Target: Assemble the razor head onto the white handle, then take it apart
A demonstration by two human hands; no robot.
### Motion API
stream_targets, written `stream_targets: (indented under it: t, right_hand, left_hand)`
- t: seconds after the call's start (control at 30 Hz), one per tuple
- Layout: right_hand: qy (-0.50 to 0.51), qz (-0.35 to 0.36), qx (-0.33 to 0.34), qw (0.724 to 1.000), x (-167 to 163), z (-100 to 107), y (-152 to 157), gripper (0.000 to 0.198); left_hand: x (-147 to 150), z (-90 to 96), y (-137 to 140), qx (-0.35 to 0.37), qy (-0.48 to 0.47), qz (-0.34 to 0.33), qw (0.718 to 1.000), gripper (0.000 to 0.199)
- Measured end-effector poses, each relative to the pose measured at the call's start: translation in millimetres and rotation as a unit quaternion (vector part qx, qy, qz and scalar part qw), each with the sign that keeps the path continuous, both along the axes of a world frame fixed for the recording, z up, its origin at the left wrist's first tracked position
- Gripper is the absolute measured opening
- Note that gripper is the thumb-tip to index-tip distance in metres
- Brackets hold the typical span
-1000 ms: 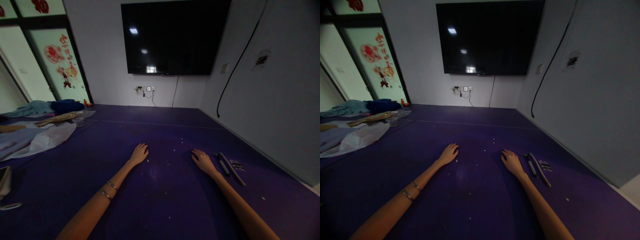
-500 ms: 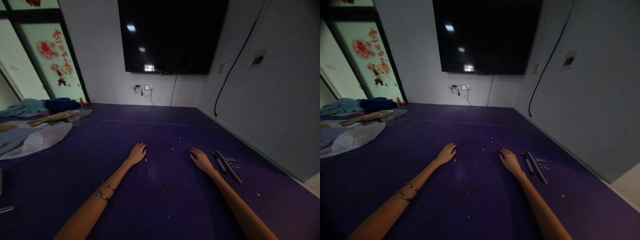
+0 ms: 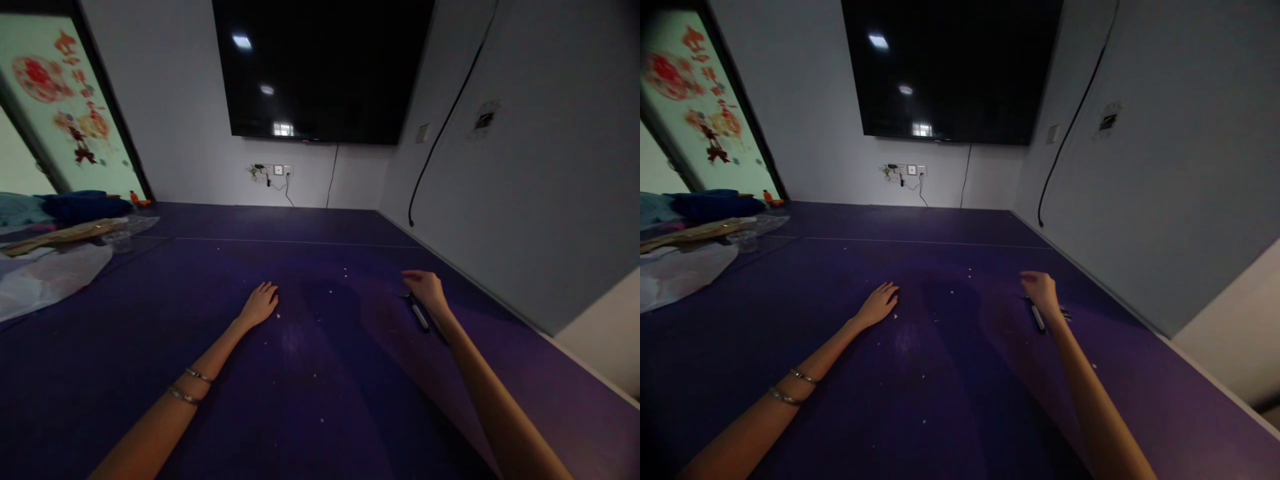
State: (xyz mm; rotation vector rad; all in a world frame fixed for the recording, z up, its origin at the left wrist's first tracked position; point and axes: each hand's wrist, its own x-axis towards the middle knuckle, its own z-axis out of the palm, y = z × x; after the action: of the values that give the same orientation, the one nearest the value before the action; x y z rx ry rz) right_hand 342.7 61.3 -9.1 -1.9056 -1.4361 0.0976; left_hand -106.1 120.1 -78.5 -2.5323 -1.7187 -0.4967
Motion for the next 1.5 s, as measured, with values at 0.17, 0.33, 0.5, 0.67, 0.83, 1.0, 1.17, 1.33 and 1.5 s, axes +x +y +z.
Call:
stream_targets:
  t: [0.17,0.33,0.5,0.67,0.83,1.0,1.17,1.33,1.5]
  right_hand:
    - [-0.057,-0.024,-0.101,0.993,34,-6,-26,0.030]
    - [-0.108,-0.017,-0.182,0.977,34,-29,-44,0.019]
    - [-0.128,-0.027,-0.207,0.970,28,-35,-48,0.017]
    - [-0.138,-0.032,-0.214,0.967,25,-36,-49,0.020]
    - [-0.134,-0.025,-0.209,0.968,20,-30,-53,0.018]
    - [-0.114,-0.005,-0.193,0.974,8,-17,-54,0.014]
    - [-0.109,0.026,-0.154,0.982,-25,3,-46,0.019]
    - [-0.120,0.094,-0.092,0.984,-84,24,-45,0.019]
    - [-0.156,0.142,-0.068,0.975,-133,30,-51,0.019]
  left_hand:
    - [-1,-2.1,3,0.005,-0.004,-0.002,1.000,0.047]
    - [-2,-4.2,6,0.020,0.003,-0.004,1.000,0.046]
    - [-3,-4.5,7,0.020,0.005,-0.007,1.000,0.048]
    - [-2,-4.5,6,0.017,0.008,-0.006,1.000,0.049]
    - [-3,-1.6,5,0.010,-0.003,0.005,1.000,0.045]
    - [16,18.3,-3,0.009,-0.033,0.004,0.999,0.038]
    - [78,54.3,-27,-0.005,-0.171,-0.114,0.979,0.026]
    - [143,77.5,-49,-0.127,-0.241,-0.192,0.943,0.027]
    - [176,79.0,-51,-0.253,-0.336,-0.105,0.901,0.045]
